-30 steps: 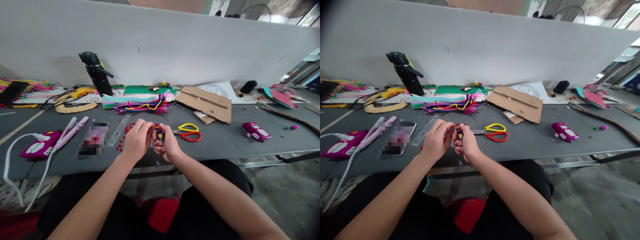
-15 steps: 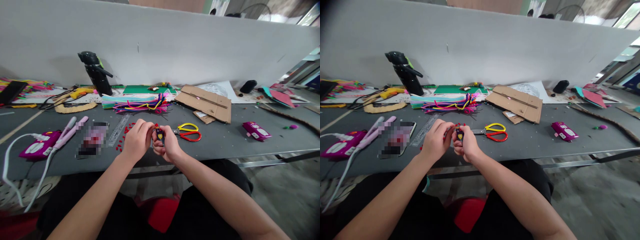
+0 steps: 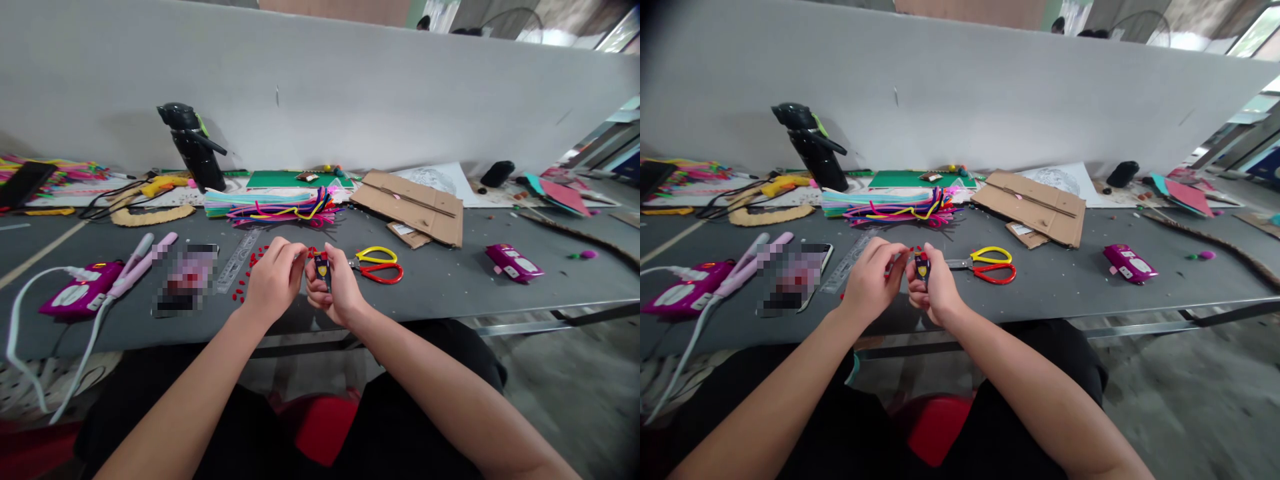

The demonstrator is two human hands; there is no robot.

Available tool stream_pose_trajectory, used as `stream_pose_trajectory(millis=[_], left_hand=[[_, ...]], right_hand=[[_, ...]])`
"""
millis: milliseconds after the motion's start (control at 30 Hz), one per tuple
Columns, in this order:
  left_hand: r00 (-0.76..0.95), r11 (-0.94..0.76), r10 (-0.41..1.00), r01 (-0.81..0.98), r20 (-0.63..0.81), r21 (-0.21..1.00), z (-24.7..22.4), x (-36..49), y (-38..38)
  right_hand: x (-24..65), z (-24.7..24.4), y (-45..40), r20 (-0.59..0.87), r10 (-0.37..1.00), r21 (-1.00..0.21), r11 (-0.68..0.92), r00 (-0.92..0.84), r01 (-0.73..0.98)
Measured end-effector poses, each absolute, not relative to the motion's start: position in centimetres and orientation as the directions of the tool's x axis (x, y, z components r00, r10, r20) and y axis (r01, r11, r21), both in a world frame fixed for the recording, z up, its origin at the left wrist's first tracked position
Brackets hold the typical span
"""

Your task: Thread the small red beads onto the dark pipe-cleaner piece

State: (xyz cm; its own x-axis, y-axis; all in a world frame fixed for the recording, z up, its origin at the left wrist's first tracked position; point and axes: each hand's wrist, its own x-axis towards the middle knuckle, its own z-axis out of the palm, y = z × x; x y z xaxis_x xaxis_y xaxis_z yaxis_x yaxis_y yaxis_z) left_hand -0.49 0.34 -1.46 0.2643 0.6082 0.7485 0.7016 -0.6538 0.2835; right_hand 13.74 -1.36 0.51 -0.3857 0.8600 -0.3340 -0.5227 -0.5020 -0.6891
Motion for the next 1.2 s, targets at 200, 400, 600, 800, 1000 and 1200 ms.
stream_pose_trajectory(millis=[200, 400, 600, 800, 1000, 1200], left_hand=[[0.282, -0.658, 0.599, 0.707, 0.749, 0.26, -1.36, -0.69, 0.36], [0.321, -0.657, 0.568, 0.732, 0.758, 0.182, -1.37, -0.62, 0.26], [0.349, -0.655, 0.559, 0.742, 0.752, 0.143, -1.3, -0.7, 0.19], [0.375, -0.671, 0.557, 0.729, 0.741, 0.135, -1.2, -0.73, 0.24], [0.377, -0.676, 0.578, 0.718, 0.724, 0.166, -1.09, -0.81, 0.22], [0.377, -0.675, 0.574, 0.721, 0.727, 0.159, -1.11, -0.73, 0.15]], right_hand=[[13.9, 0.57, -1.33, -0.351, 0.847, -0.694, -0.522, -0.4, -0.496], [13.83, 0.47, -1.39, -0.362, 0.833, -0.695, -0.541, -0.419, -0.475], [13.8, 0.81, -1.36, -0.386, 0.833, -0.694, -0.545, -0.396, -0.47], [13.64, 0.81, -1.24, -0.405, 0.839, -0.706, -0.539, -0.363, -0.459], [13.63, 0.38, -1.29, -0.379, 0.857, -0.716, -0.51, -0.349, -0.477], [13.66, 0.21, -1.33, -0.371, 0.857, -0.709, -0.51, -0.357, -0.488]])
